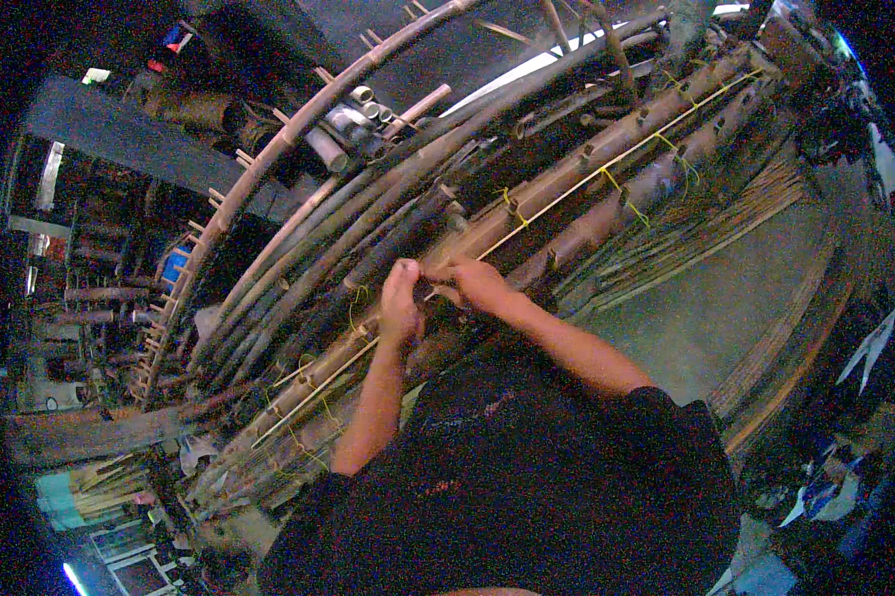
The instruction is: The person ties yellow string around a bundle of bamboo rods to secure them together. They repeatedly wrap and knot the string at multiple points along the rods, adjusting the tension and position as needed.
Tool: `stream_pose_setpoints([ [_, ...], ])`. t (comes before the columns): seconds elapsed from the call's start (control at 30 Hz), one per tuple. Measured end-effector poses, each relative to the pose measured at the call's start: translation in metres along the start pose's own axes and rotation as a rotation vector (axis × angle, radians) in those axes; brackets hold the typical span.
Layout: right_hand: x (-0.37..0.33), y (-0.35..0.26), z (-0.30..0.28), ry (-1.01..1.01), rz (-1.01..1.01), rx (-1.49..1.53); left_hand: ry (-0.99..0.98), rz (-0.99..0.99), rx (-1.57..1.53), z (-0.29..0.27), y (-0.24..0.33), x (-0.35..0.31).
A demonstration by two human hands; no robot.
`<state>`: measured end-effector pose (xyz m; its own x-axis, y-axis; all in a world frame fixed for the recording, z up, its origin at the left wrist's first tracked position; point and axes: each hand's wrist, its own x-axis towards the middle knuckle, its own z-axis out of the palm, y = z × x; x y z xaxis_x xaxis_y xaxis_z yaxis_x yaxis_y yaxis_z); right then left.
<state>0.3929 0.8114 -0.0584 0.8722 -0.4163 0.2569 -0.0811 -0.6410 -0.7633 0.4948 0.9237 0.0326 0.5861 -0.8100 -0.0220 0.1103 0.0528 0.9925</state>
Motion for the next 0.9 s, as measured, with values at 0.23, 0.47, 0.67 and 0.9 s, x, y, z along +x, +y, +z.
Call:
stream_pose_setpoints([
  [0.23,-0.043,-0.075,-0.054,-0.043,-0.03,0.227,-0.044,-0.035,0.968,-0.047,-0.05,-0.027],
  [0.47,-0.099,-0.059,-0.016,-0.1,-0.026,0.002,-0.099,0.039,1.254,-0.061,-0.123,-0.025],
  [0.67,-0.085,-0.113,0.006,-0.222,-0.088,-0.453,0.025,0.254,0.931,-0.09,-0.081,-0.036],
  [0.9,-0.093,-0.139,0.135,-0.467,0.622,0.923,0.226,-0.033,1.166,-0.177,-0.036,-0.099],
])
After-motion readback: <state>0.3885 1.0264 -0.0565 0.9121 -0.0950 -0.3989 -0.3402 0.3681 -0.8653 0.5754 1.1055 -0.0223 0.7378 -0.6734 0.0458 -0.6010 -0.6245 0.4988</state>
